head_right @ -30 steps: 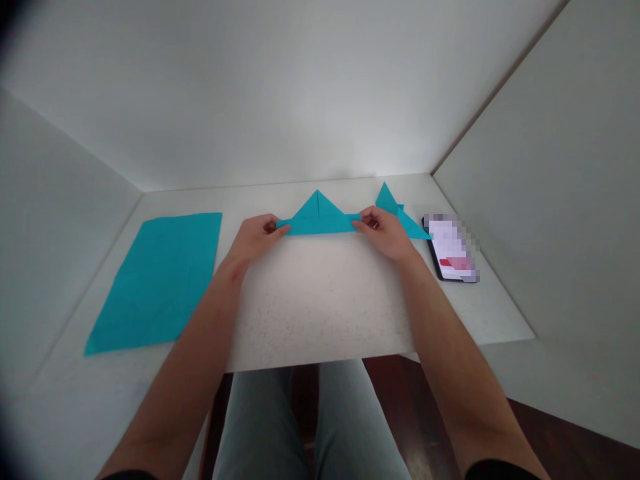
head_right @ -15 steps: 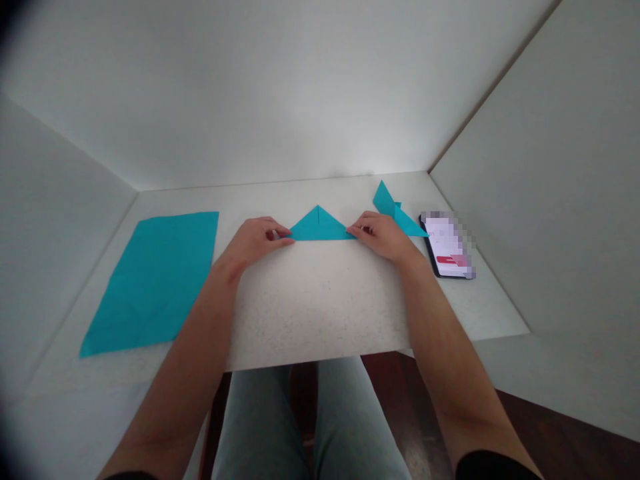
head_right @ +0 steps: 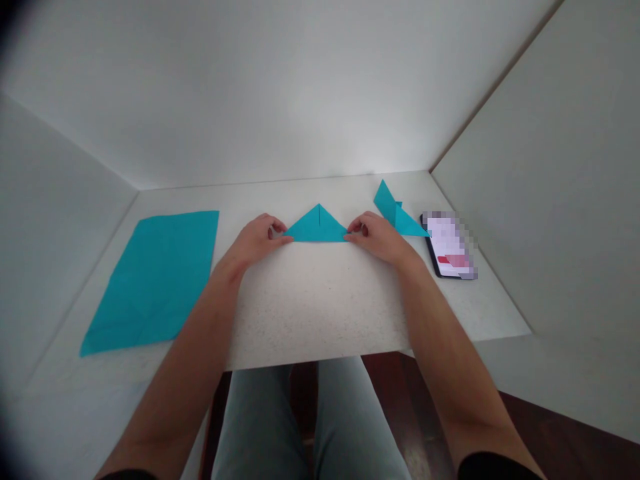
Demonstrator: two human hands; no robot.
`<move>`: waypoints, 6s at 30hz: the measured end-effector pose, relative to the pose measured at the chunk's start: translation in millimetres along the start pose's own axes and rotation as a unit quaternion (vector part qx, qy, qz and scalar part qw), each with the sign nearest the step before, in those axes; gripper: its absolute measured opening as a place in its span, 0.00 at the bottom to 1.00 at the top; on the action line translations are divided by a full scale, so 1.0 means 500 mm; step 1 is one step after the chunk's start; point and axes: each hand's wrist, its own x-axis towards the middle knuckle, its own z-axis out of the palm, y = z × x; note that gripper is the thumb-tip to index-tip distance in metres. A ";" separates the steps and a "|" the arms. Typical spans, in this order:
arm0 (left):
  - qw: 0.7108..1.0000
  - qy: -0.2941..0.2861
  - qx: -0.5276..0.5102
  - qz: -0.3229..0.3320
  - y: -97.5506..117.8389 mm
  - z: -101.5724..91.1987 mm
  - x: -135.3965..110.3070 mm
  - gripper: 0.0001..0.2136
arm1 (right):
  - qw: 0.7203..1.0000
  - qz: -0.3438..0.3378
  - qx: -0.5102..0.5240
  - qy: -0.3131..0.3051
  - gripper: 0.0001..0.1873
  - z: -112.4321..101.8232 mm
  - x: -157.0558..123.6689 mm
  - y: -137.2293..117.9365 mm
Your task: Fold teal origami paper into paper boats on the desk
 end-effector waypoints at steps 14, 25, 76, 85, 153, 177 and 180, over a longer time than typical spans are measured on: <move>0.959 0.035 -0.281 0.007 0.011 0.000 0.003 0.17 | 0.982 -0.017 0.152 0.111 0.30 0.015 0.007 0.007; 0.970 0.031 -0.243 0.005 0.023 0.011 -0.003 0.16 | 0.976 -0.013 0.164 0.140 0.30 0.027 0.008 -0.008; 0.989 -0.040 -0.122 0.075 0.070 0.053 -0.019 0.24 | 0.977 -0.093 0.083 0.175 0.36 0.064 0.007 -0.077; 0.992 0.050 -0.050 0.104 0.060 0.038 -0.024 0.20 | 0.978 -0.195 0.058 0.035 0.27 0.054 0.007 -0.058; 0.992 -0.087 0.067 0.065 0.023 -0.013 -0.016 0.28 | 0.993 -0.114 -0.020 -0.005 0.21 0.031 0.004 -0.022; 0.986 -0.105 -0.090 0.095 0.036 -0.001 -0.016 0.07 | 0.985 -0.099 0.136 -0.043 0.14 0.036 -0.001 -0.044; 0.985 -0.090 -0.125 0.081 0.032 0.002 -0.015 0.12 | 0.980 -0.104 0.168 -0.006 0.13 0.034 -0.002 -0.045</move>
